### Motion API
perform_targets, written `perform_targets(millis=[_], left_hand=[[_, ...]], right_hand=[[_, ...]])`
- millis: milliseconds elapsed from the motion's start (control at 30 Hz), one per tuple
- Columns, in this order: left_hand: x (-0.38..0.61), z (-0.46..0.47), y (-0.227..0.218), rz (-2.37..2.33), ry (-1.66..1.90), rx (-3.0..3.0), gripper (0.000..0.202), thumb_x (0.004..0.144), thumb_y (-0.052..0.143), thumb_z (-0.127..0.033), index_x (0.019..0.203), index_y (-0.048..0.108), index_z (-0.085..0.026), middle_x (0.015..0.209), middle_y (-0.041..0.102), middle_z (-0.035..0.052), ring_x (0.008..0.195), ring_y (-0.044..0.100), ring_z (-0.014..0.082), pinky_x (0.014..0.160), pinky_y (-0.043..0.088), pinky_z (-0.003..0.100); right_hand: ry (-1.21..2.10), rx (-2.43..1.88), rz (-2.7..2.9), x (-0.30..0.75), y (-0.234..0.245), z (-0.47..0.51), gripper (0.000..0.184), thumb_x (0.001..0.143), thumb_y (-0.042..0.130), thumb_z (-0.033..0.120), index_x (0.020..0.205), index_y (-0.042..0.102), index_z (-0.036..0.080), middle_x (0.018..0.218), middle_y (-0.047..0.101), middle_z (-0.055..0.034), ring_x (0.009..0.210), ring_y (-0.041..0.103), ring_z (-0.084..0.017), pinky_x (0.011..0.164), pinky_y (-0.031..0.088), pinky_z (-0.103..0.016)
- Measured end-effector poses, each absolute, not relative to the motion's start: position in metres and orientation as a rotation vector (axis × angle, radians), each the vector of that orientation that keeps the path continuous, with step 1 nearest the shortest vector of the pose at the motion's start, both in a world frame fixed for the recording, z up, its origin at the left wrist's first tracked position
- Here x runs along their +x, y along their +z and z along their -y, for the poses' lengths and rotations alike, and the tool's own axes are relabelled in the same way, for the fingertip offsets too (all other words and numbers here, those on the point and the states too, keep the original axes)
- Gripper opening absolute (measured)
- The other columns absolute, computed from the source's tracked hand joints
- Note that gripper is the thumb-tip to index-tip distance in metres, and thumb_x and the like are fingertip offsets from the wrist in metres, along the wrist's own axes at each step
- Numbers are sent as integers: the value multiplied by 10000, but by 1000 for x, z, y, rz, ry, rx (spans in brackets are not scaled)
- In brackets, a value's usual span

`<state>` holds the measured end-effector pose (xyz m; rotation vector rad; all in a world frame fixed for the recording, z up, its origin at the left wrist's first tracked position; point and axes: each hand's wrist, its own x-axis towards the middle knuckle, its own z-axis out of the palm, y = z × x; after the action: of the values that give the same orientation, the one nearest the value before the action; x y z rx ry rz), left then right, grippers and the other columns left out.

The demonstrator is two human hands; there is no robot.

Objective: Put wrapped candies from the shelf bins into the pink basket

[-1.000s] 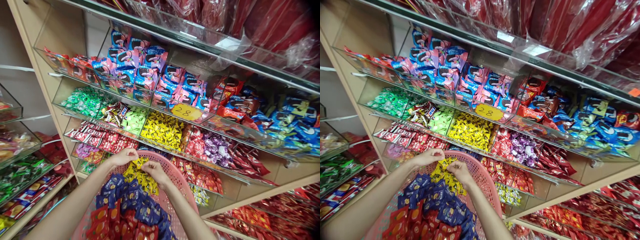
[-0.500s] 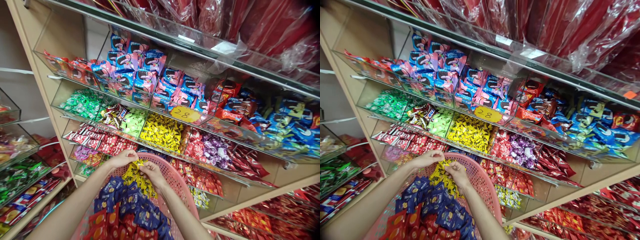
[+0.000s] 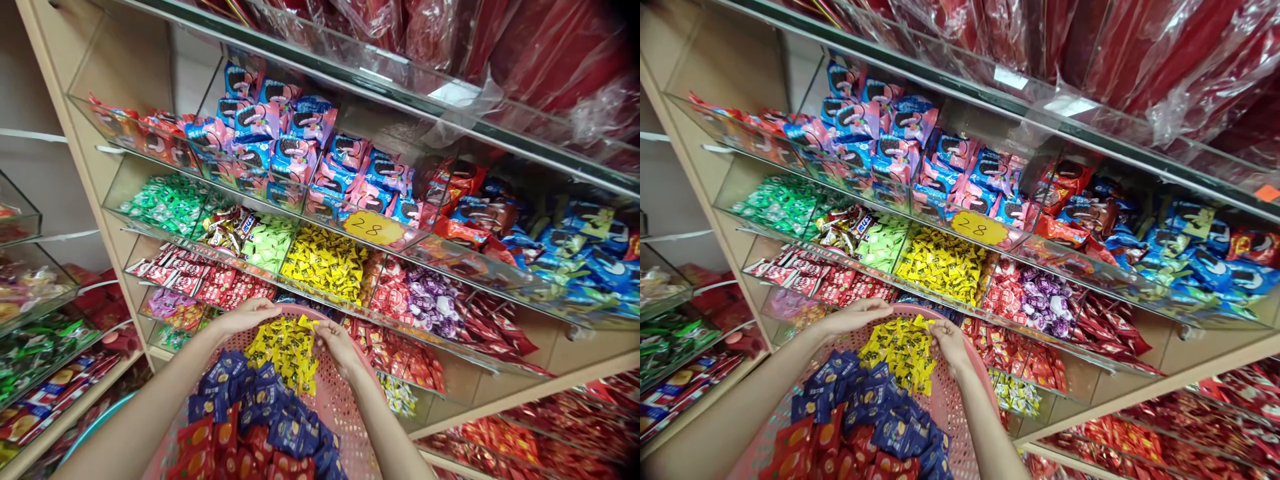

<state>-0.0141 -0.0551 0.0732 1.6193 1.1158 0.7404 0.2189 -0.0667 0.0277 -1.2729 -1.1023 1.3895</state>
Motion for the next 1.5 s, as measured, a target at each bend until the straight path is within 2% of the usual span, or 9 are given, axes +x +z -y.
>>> perform_targets(millis=[133, 267, 567, 833, 1067, 1233, 1500], left_hand=[[-14, 56, 74, -1113, 727, 1624, 415, 667, 487, -578, 783, 572, -188, 808, 573, 6, 821, 490, 178, 707, 359, 251], [-13, 58, 76, -1100, 735, 1611, 388, 676, 492, -557, 765, 565, -187, 791, 561, 6, 799, 477, 168, 705, 349, 244], [-15, 55, 69, -1092, 732, 1660, 401, 684, 476, -553, 806, 582, -186, 836, 563, 7, 780, 470, 158, 670, 330, 224], [-11, 56, 74, -1100, 715, 1619, 398, 674, 498, -537, 826, 596, -183, 830, 589, 3, 799, 491, 162, 695, 345, 235], [-11, 57, 75, -1133, 698, 1613, 401, 675, 490, -542, 818, 601, -184, 839, 596, 3, 797, 500, 168, 681, 349, 233], [-12, 59, 77, -1136, 706, 1625, 385, 684, 484, -535, 805, 602, -189, 827, 588, -2, 798, 495, 165, 694, 344, 234], [-11, 62, 82, -1133, 713, 1611, 377, 673, 496, -529, 792, 601, -187, 801, 577, -4, 795, 485, 163, 690, 342, 233]], right_hand=[[1466, -1206, 1055, 218, 28, 67, 218, 615, 632, 332, 730, 553, 165, 632, 592, 19, 422, 407, -37, 398, 264, -162], [1595, -1246, 1039, 217, 28, 71, 208, 610, 624, 322, 733, 549, 173, 545, 553, 43, 376, 363, -35, 378, 235, -165], [1592, -1403, 1375, 211, 34, 86, 141, 578, 634, 275, 583, 539, 170, 500, 564, 38, 370, 371, -46, 378, 223, -178], [1655, -1305, 1328, 195, 33, 89, 242, 564, 670, 338, 675, 552, 159, 581, 615, 16, 398, 420, -50, 394, 261, -175], [1505, -1320, 1373, 172, 31, 90, 237, 538, 678, 339, 598, 534, 160, 456, 527, 61, 358, 399, -45, 381, 253, -180], [1564, -1400, 1348, 181, 31, 90, 218, 550, 663, 334, 622, 556, 157, 532, 600, 25, 360, 396, -46, 363, 243, -176], [1614, -1437, 1294, 181, 22, 87, 257, 532, 681, 361, 622, 575, 145, 534, 604, 12, 351, 382, -41, 347, 244, -172]])
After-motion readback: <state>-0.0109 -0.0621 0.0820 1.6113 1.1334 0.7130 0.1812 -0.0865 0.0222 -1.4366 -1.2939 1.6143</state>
